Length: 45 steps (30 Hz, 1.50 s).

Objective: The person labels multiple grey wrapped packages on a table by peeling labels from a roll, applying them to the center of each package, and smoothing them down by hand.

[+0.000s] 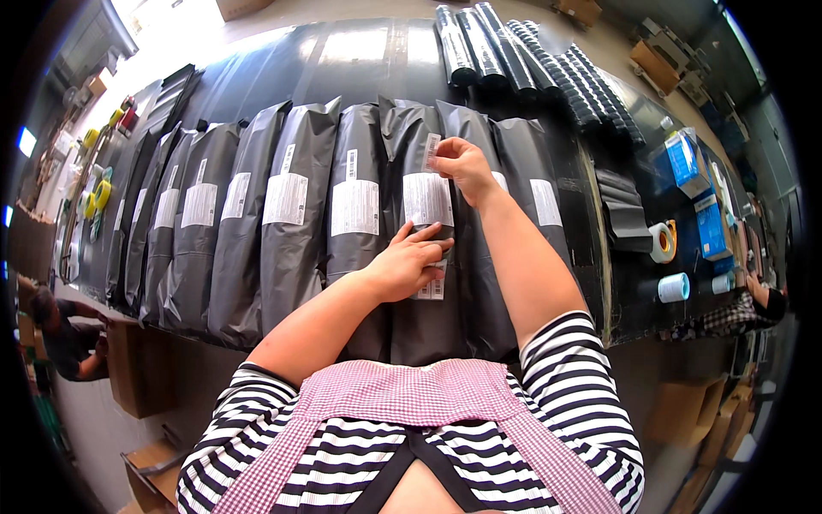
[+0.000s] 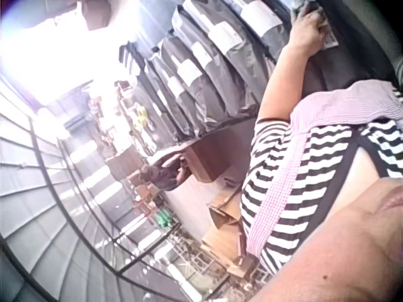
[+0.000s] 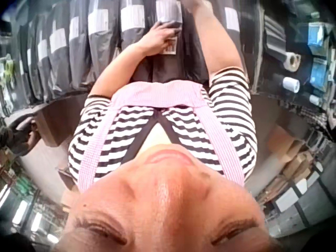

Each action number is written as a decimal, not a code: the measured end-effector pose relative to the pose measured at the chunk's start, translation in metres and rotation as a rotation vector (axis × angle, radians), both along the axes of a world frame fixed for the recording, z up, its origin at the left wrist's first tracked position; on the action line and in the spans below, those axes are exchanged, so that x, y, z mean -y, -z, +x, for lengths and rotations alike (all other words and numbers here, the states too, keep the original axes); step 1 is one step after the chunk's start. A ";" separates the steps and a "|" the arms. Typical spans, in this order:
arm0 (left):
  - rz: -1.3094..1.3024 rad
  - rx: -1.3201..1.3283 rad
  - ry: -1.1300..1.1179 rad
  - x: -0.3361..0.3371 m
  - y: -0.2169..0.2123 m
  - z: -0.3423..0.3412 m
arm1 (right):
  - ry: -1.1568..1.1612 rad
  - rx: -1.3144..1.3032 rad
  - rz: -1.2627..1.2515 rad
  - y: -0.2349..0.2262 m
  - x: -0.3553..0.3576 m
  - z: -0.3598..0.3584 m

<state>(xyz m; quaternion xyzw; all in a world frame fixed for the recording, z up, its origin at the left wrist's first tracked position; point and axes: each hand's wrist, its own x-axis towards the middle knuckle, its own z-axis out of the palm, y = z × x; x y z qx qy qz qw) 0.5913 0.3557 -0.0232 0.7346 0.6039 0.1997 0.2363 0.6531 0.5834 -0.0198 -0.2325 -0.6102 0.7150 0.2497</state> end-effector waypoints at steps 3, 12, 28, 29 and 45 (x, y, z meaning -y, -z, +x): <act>-0.016 0.091 -0.043 0.008 0.003 -0.010 | -0.001 0.103 0.052 0.019 -0.007 -0.020; -0.033 0.150 -0.058 0.011 0.004 -0.014 | 0.008 0.192 0.266 0.031 -0.013 -0.037; -0.036 0.164 -0.045 0.009 0.003 -0.015 | 0.207 0.287 0.841 0.030 0.002 -0.037; -0.027 0.155 -0.044 0.009 0.005 -0.014 | 0.289 0.339 0.829 0.031 0.001 -0.041; -0.026 0.155 -0.026 0.004 0.007 -0.008 | 0.374 0.365 0.794 0.056 0.001 -0.017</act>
